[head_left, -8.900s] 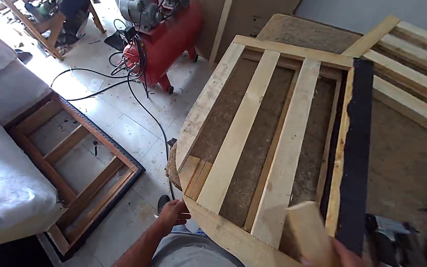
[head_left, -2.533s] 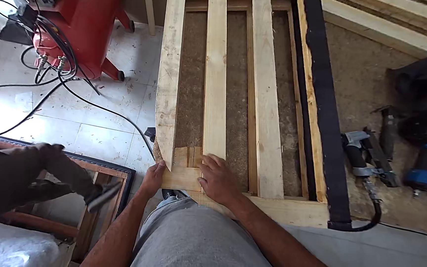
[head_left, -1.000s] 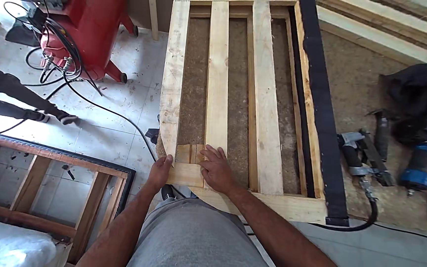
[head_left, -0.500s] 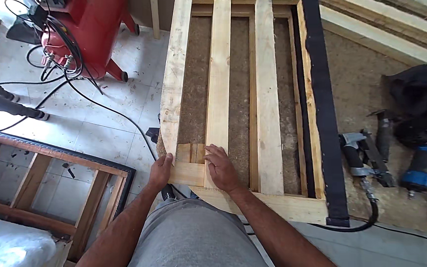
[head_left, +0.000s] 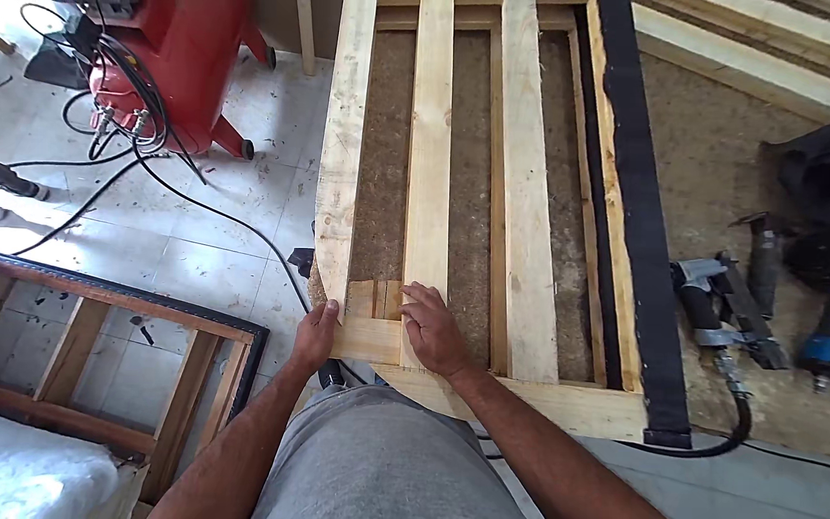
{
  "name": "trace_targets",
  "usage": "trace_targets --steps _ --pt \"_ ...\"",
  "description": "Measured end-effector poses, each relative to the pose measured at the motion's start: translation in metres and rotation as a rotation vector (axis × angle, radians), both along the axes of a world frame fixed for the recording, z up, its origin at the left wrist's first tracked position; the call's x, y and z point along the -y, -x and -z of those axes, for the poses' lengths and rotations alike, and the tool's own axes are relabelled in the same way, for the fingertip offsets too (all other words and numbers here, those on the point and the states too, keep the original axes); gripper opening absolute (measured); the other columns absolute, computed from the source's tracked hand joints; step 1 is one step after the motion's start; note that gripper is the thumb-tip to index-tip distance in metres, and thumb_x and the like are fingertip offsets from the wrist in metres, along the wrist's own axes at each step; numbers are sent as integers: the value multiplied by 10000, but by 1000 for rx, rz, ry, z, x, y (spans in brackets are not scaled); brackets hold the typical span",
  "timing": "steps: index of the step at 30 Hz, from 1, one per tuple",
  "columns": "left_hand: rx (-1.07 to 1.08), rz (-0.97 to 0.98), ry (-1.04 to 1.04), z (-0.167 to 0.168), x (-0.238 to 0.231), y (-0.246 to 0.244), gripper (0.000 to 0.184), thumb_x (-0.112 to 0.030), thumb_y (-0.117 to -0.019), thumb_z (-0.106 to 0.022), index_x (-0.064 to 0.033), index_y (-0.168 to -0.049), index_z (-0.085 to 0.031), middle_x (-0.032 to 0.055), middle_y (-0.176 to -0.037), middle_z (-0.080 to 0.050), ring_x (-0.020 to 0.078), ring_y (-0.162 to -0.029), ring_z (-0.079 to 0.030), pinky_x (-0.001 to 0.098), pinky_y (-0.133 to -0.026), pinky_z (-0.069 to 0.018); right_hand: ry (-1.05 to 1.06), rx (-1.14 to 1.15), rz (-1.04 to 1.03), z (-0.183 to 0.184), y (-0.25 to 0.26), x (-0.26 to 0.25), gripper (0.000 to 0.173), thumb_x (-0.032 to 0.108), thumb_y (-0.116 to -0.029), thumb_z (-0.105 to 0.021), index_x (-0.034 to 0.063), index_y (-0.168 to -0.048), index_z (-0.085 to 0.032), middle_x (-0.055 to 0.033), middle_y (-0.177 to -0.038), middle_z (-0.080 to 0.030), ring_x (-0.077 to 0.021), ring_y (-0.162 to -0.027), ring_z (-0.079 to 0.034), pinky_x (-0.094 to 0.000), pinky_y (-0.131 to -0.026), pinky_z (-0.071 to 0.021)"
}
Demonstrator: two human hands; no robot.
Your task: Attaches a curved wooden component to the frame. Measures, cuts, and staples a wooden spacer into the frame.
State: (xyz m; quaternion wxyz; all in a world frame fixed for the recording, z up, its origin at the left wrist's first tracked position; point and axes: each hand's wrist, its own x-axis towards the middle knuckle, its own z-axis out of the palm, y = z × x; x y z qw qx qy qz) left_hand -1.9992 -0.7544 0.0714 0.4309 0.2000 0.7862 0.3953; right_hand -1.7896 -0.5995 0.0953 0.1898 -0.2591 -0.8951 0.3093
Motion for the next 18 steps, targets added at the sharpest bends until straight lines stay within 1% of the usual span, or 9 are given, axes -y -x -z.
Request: trace_targets --steps 5,9,14,17,18 --pt "8 -10 -2 0 -1 -1 621 -592 -1070 -333 -98 -1210 -682 151 -1042 -716 280 -995 -696 554 -879 -554 -14 0 1 0 0 0 310 143 -976 -462 77 -1009 -763 -92 -1419 -624 -257 -1440 -473 -506 -1235 -312" --pt "21 -9 -4 -2 -1 -1 606 -566 -1080 -335 -90 -1257 -666 151 -1071 -718 279 -1008 -697 553 -892 -558 -5 -2 7 0 0 0 295 137 -975 -475 77 -1001 -763 -89 -1412 -628 -247 -1434 -479 -494 -1233 -327" --pt "21 -14 -9 -1 -1 -1 610 -566 -1081 -330 -88 -1270 -659 158 -1098 -714 287 -1031 -691 558 -903 -548 -7 5 14 0 -1 0 298 138 -978 -473 74 -1009 -763 -86 -1410 -632 -245 -1432 -483 -491 -1236 -324" --pt "78 -37 -31 1 2 0 683 -587 -1082 -261 -65 -1332 -625 193 -1189 -691 314 -1117 -664 572 -953 -523 -11 -7 17 1 0 0 308 136 -974 -464 69 -999 -763 -90 -1398 -642 -252 -1421 -498 -500 -1231 -327" --pt "107 -50 -44 0 3 0 711 -594 -1082 -223 -61 -1326 -626 191 -1192 -692 309 -1117 -669 564 -950 -533 -8 -10 19 1 0 0 312 138 -975 -459 72 -999 -764 -85 -1399 -642 -250 -1421 -498 -499 -1233 -324"
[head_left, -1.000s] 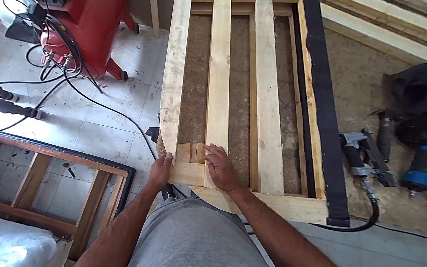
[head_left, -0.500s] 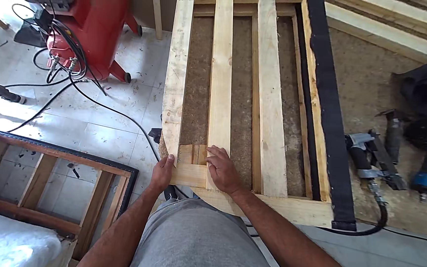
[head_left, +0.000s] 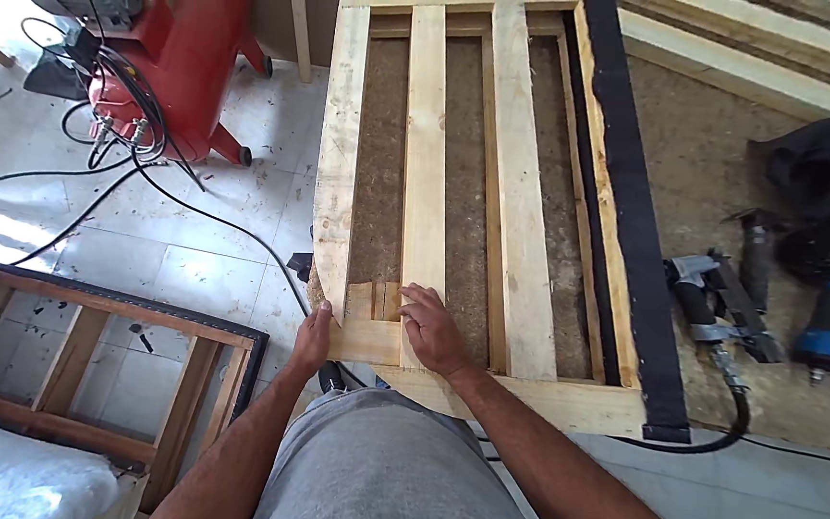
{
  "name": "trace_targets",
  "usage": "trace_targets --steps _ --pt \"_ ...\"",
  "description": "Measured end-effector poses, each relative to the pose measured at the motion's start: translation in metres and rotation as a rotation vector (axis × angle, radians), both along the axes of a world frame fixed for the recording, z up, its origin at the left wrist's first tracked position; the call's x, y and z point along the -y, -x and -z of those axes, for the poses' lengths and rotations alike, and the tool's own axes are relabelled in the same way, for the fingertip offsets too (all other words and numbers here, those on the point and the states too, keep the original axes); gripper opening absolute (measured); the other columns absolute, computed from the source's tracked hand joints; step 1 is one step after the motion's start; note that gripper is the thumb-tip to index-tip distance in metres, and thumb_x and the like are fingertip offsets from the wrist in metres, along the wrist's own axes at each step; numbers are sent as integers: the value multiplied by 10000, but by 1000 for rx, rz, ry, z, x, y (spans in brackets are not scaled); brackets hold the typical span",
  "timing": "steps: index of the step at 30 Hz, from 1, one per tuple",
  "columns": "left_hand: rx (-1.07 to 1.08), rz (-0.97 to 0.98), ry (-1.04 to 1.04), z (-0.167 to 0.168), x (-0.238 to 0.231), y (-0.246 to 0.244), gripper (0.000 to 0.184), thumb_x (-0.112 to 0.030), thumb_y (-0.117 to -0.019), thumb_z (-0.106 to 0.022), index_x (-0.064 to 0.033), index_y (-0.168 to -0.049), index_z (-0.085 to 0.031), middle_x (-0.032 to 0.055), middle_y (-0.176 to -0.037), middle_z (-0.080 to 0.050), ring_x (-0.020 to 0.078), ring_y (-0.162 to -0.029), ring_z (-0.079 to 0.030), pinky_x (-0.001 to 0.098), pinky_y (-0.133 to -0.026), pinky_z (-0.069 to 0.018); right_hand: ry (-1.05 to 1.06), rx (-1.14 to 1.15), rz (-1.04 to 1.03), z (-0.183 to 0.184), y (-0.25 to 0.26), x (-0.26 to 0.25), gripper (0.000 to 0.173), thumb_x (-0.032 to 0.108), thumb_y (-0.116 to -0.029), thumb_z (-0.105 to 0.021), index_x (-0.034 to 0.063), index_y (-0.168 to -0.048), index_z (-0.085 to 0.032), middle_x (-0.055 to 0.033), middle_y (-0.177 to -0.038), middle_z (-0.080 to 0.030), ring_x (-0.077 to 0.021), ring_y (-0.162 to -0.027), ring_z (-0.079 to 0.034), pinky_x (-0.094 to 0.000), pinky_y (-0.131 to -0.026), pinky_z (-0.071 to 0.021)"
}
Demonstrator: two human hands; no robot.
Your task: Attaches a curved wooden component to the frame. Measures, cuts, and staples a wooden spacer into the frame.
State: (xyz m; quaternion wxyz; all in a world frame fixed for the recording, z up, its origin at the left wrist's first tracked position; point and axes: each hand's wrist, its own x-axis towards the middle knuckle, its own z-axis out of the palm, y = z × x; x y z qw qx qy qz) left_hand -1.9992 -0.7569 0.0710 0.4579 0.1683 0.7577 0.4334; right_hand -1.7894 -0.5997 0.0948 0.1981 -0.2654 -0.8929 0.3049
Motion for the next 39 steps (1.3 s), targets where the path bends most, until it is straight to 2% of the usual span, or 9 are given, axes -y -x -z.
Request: trace_targets --steps 4,6,10,15,23,39 --pt "122 -11 -45 -6 2 2 783 -582 -1082 -101 -46 -1261 -643 177 -1107 -709 287 -1032 -688 519 -897 -560 43 -40 15 -3 -2 -1 327 129 -979 -442 62 -990 -762 -72 -1367 -669 -243 -1400 -524 -483 -1230 -331" --pt "145 4 -61 -11 4 3 841 -622 -1060 -58 -54 -1249 -650 165 -1085 -718 279 -1006 -697 514 -876 -571 70 -67 26 -4 -2 -2 336 123 -977 -429 54 -990 -758 -68 -1327 -692 -235 -1380 -544 -468 -1225 -341" --pt "239 7 -85 -10 5 7 858 -628 -1049 -26 -57 -1283 -623 168 -1121 -709 280 -1045 -686 508 -904 -561 86 -116 24 -2 -3 -4 337 102 -966 -427 41 -992 -757 -74 -1277 -715 -241 -1361 -562 -471 -1217 -354" --pt "311 28 -98 -12 6 11 887 -639 -1035 13 -60 -1286 -609 170 -1073 -710 276 -989 -695 486 -866 -571 61 -110 25 -3 -3 -4 324 102 -969 -438 43 -982 -757 -74 -1273 -716 -240 -1353 -569 -466 -1211 -363" --pt "346 82 -137 -11 6 15 934 -678 -1007 40 -68 -1277 -615 156 -1072 -716 263 -992 -698 486 -868 -576 70 -77 30 -4 -2 -3 321 107 -984 -439 39 -989 -753 -72 -1292 -708 -231 -1371 -555 -458 -1218 -360" --pt "393 101 -134 -13 6 18 923 -676 -1011 31 -71 -1274 -615 155 -1059 -723 265 -984 -703 476 -865 -577 26 -62 33 -3 -1 -2 307 111 -973 -454 43 -968 -754 -69 -1280 -712 -234 -1354 -568 -458 -1209 -371"
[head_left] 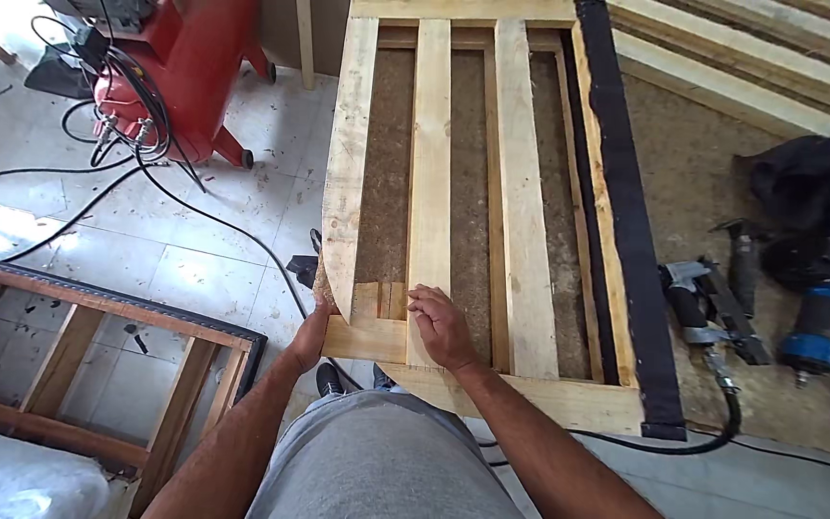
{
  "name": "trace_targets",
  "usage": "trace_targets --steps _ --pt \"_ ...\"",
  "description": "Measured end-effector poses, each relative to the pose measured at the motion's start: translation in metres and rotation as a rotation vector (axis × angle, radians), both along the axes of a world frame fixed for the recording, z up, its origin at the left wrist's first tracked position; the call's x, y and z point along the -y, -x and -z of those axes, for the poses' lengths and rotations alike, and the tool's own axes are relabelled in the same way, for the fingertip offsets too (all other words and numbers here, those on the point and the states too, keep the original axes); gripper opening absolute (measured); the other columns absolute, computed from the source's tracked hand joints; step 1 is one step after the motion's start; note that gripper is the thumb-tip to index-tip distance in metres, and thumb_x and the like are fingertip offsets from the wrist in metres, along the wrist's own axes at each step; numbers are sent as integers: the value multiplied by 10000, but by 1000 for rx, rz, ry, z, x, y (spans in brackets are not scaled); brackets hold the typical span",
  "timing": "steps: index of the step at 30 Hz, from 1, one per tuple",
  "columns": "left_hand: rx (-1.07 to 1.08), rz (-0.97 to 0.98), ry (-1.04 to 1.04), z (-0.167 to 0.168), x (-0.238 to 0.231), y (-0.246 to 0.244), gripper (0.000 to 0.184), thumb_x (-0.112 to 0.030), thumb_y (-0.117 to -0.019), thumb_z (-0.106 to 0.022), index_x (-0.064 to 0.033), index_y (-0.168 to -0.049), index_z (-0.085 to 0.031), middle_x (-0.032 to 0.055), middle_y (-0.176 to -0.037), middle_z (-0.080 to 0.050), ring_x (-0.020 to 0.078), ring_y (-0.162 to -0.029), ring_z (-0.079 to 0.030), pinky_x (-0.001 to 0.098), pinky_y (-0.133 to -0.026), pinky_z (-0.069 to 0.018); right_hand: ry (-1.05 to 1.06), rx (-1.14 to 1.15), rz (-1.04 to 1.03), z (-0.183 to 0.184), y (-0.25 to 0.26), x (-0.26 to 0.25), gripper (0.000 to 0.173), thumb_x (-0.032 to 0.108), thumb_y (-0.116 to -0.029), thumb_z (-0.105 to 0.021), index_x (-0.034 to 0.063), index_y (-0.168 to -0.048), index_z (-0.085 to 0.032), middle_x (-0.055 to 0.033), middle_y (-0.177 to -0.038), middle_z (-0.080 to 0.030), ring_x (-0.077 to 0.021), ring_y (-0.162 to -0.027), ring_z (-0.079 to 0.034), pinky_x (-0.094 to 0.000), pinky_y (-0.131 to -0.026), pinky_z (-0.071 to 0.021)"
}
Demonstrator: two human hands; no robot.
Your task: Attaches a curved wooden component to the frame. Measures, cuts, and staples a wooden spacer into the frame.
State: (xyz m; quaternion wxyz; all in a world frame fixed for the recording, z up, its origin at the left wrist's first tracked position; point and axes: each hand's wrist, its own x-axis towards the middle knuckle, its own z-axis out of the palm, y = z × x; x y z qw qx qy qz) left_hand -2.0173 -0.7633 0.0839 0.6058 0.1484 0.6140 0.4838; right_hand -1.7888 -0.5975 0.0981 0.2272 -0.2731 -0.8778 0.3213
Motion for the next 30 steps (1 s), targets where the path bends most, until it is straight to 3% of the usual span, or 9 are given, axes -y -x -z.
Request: trace_targets --steps 30 --pt "-23 -4 11 4 1 -1 880 -675 -1026 -28 -65 -1258 -619 153 -1035 -720 260 -963 -705 471 -853 -581 -3 -19 13 0 1 2 314 92 -957 -446 39 -963 -755 -80 -1273 -716 -248 -1350 -573 -479 -1205 -372"
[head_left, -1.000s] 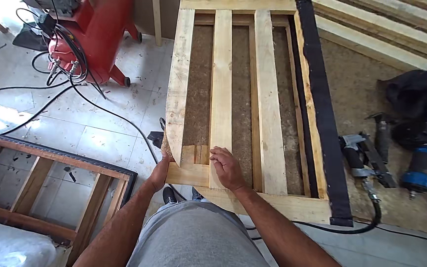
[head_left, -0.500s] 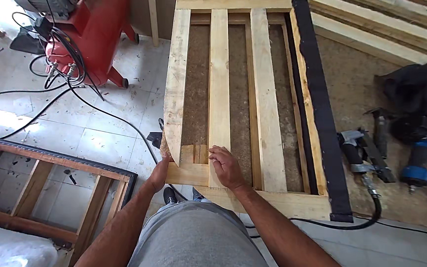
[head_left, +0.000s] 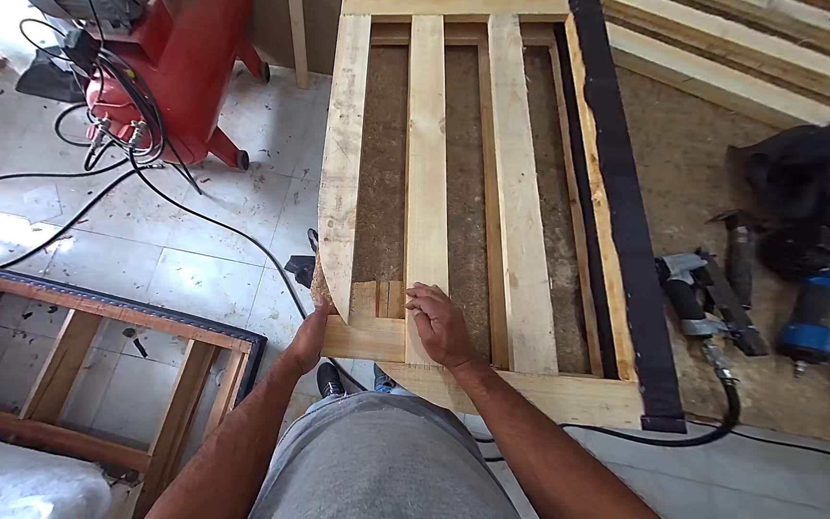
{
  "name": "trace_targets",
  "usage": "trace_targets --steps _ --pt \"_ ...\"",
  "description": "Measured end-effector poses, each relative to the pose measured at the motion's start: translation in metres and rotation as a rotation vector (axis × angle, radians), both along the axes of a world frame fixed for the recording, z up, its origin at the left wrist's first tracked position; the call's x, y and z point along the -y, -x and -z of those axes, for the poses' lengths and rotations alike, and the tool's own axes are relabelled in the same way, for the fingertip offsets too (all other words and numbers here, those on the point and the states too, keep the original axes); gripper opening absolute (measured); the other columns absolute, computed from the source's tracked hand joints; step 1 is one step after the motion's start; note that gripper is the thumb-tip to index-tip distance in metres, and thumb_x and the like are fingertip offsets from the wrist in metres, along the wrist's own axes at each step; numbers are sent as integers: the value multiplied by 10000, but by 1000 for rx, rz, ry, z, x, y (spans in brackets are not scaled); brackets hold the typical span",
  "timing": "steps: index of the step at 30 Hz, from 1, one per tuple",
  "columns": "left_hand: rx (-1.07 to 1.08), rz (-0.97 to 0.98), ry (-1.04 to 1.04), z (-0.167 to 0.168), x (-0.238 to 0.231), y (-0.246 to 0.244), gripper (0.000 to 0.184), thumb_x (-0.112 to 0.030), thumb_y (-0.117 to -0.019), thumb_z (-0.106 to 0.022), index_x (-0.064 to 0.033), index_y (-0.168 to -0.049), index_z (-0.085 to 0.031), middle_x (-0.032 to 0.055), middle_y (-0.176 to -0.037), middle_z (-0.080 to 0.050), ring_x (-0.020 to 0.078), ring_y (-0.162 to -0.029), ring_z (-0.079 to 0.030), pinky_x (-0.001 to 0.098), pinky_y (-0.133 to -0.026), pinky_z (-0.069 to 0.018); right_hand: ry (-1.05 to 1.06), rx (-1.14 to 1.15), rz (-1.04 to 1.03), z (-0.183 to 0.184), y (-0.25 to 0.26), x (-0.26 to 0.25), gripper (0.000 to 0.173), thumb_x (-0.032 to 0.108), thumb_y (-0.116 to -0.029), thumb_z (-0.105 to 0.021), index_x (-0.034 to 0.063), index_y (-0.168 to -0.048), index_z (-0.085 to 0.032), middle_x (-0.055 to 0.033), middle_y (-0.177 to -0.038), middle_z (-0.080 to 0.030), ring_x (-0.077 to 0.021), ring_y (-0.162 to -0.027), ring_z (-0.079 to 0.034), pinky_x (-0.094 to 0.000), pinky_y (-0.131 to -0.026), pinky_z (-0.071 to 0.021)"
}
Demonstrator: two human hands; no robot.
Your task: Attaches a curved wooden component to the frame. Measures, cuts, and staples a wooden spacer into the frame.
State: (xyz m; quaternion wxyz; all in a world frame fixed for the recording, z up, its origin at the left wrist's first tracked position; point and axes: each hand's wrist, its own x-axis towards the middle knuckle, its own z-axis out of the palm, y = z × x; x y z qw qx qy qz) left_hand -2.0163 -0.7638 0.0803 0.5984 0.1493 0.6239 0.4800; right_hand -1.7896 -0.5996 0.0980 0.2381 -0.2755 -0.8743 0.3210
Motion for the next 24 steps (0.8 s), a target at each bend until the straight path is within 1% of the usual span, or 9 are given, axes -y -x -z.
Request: trace_targets --steps 2,7,12,24 --pt "1 -1 -4 1 0 0 882 -678 -1026 -35 -64 -1270 -620 155 -1048 -722 264 -975 -705 474 -861 -580 -1 4 -1 0 0 0 315 93 -956 -446 42 -966 -757 -77 -1275 -715 -247 -1350 -573 -478 -1206 -371" --pt "-2 -10 18 -2 -1 0 865 -664 -1032 -26 -72 -1239 -621 150 -1019 -719 255 -950 -704 463 -841 -581 -13 0 4 0 1 0 314 97 -957 -448 39 -955 -756 -78 -1265 -719 -248 -1342 -580 -477 -1200 -380" --pt "2 -4 19 -1 -1 0 867 -659 -1035 -26 -66 -1275 -611 154 -1057 -714 270 -985 -696 486 -866 -573 -2 -3 3 0 1 -1 310 97 -966 -451 39 -956 -755 -79 -1273 -716 -238 -1350 -574 -471 -1208 -375" --pt "0 -18 23 -1 -1 -1 860 -651 -1039 -26 -64 -1261 -614 157 -1039 -717 266 -968 -702 475 -856 -578 -12 -3 7 0 0 0 306 99 -963 -457 40 -957 -757 -76 -1268 -717 -238 -1344 -578 -466 -1205 -377"
